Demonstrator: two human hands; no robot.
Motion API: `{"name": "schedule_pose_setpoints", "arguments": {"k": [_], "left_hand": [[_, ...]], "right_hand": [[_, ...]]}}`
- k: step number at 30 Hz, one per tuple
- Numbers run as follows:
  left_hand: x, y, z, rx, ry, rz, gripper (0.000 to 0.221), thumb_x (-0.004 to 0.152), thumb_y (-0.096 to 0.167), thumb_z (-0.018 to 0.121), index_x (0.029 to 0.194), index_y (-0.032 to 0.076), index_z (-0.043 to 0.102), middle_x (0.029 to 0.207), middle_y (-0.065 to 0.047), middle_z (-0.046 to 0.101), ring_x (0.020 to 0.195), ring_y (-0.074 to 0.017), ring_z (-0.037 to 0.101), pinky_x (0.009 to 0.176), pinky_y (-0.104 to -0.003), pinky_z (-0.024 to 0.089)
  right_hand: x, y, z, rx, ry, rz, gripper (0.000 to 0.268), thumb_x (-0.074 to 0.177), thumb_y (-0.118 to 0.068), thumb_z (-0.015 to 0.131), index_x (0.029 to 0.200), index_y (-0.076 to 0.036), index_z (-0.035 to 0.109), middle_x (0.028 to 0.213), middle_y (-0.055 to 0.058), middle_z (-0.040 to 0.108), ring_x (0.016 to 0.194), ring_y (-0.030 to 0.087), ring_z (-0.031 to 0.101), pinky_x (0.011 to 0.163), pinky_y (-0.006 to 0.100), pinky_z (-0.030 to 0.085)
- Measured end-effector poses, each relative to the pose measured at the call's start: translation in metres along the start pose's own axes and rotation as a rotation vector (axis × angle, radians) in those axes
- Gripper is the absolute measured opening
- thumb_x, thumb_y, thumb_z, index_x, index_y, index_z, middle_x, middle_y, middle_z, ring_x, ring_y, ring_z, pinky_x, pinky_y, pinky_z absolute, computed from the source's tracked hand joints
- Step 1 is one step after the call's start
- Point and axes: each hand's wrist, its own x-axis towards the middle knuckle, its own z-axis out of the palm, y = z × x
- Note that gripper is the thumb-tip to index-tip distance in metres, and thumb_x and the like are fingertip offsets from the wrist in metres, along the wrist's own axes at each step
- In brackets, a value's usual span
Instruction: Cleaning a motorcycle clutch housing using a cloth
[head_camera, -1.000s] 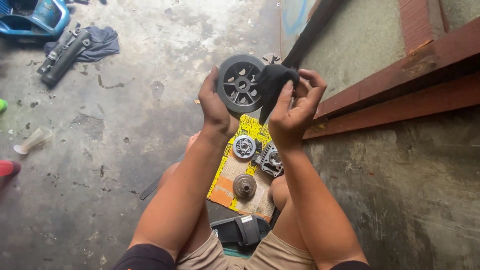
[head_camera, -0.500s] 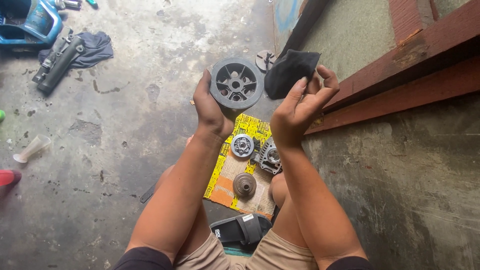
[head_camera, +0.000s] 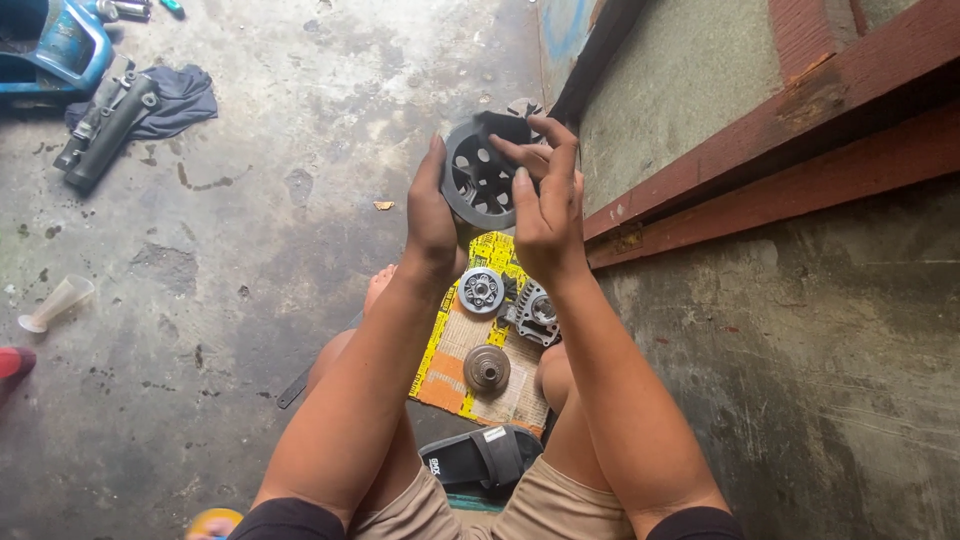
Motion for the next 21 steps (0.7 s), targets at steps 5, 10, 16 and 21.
{"name": "schedule_pose_setpoints", "arguments": {"k": [5, 10, 16, 21], "left_hand": [[0.001, -0.001, -0.004, 0.038, -0.058, 0.015, 0.060, 0.104, 0.056, 0.040, 0.130, 0.010, 0.068, 0.126, -0.017, 0.070, 0.117, -0.0337, 0.068, 0.104, -0.051, 0.053], [-0.005, 0.003, 0.000, 0.147, -0.103, -0.002, 0.061, 0.103, 0.056, 0.041, 0.133, 0.010, 0.067, 0.126, -0.020, 0.070, 0.119, -0.0365, 0.067, 0.107, -0.051, 0.049], [-0.006, 0.002, 0.004, 0.188, -0.153, 0.004, 0.063, 0.103, 0.057, 0.040, 0.134, 0.009, 0.067, 0.126, -0.019, 0.070, 0.117, -0.0352, 0.068, 0.107, -0.049, 0.050], [-0.005, -0.002, 0.005, 0.402, -0.115, 0.089, 0.056, 0.106, 0.053, 0.042, 0.127, 0.011, 0.072, 0.120, -0.019, 0.070, 0.117, -0.0333, 0.066, 0.110, -0.050, 0.047]], "right_hand": [[0.006, -0.008, -0.018, 0.047, -0.028, 0.010, 0.039, 0.100, -0.006, 0.036, 0.139, -0.012, 0.041, 0.121, 0.017, 0.074, 0.111, 0.032, 0.068, 0.097, 0.051, 0.050], [0.011, 0.000, -0.028, 0.019, 0.075, 0.113, 0.028, 0.102, -0.004, 0.053, 0.129, -0.011, 0.048, 0.118, 0.014, 0.073, 0.099, 0.031, 0.073, 0.082, 0.040, 0.058], [0.010, 0.020, -0.026, -0.077, 0.049, 0.149, 0.029, 0.089, -0.002, 0.076, 0.114, -0.011, 0.065, 0.105, 0.011, 0.071, 0.095, 0.030, 0.074, 0.078, 0.038, 0.063], [0.006, 0.030, -0.026, -0.071, 0.010, 0.285, 0.024, 0.088, -0.005, 0.073, 0.112, -0.006, 0.071, 0.100, 0.018, 0.074, 0.092, 0.038, 0.075, 0.076, 0.045, 0.064]]}}
